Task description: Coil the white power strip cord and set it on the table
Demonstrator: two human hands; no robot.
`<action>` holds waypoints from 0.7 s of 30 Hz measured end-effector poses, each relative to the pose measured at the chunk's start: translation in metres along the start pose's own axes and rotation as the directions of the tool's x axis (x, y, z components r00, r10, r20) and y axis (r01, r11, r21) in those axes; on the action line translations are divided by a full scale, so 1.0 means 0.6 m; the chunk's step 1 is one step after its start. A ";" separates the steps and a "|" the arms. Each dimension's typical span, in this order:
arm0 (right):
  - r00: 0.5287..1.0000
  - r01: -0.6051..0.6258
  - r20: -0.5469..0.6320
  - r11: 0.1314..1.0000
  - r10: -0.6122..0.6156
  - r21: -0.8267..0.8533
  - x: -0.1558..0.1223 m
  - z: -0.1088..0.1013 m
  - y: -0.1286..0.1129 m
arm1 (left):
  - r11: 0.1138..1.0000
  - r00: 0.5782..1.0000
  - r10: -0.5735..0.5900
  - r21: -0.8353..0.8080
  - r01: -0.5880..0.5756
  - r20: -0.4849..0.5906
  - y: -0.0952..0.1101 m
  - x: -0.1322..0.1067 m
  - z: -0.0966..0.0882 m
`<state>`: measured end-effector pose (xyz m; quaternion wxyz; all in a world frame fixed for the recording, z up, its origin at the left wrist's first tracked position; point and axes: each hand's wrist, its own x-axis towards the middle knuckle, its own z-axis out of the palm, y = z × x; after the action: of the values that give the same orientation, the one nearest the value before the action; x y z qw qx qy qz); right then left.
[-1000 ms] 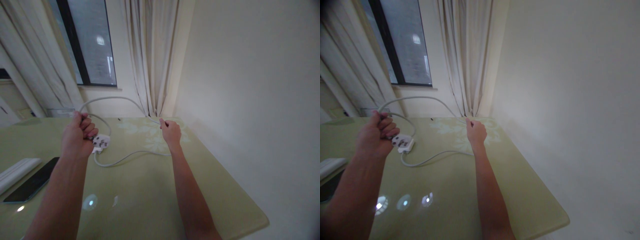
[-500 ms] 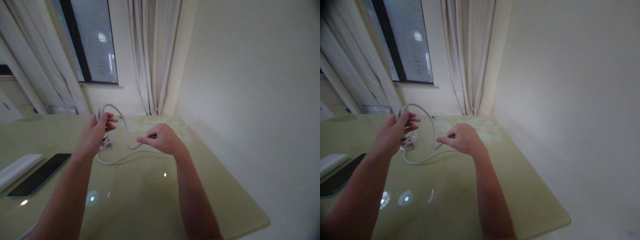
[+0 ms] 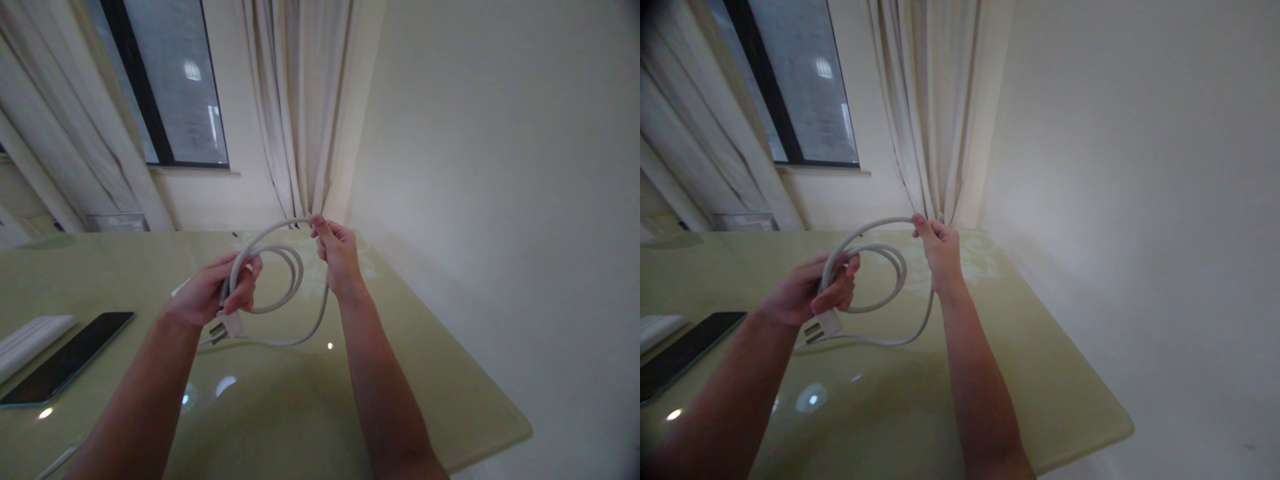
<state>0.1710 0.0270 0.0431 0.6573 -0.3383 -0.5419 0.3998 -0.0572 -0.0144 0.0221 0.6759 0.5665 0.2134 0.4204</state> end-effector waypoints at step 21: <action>0.882 0.239 0.391 0.468 0.262 -0.851 -0.030 0.060 0.085 | 0.729 0.717 0.369 -0.294 -0.618 -0.591 0.080 -0.018 0.023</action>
<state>0.1256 0.0341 -0.0029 0.2312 -0.5238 -0.8085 0.1358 -0.0684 -0.0311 0.0691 0.5716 0.2933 0.1047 0.7591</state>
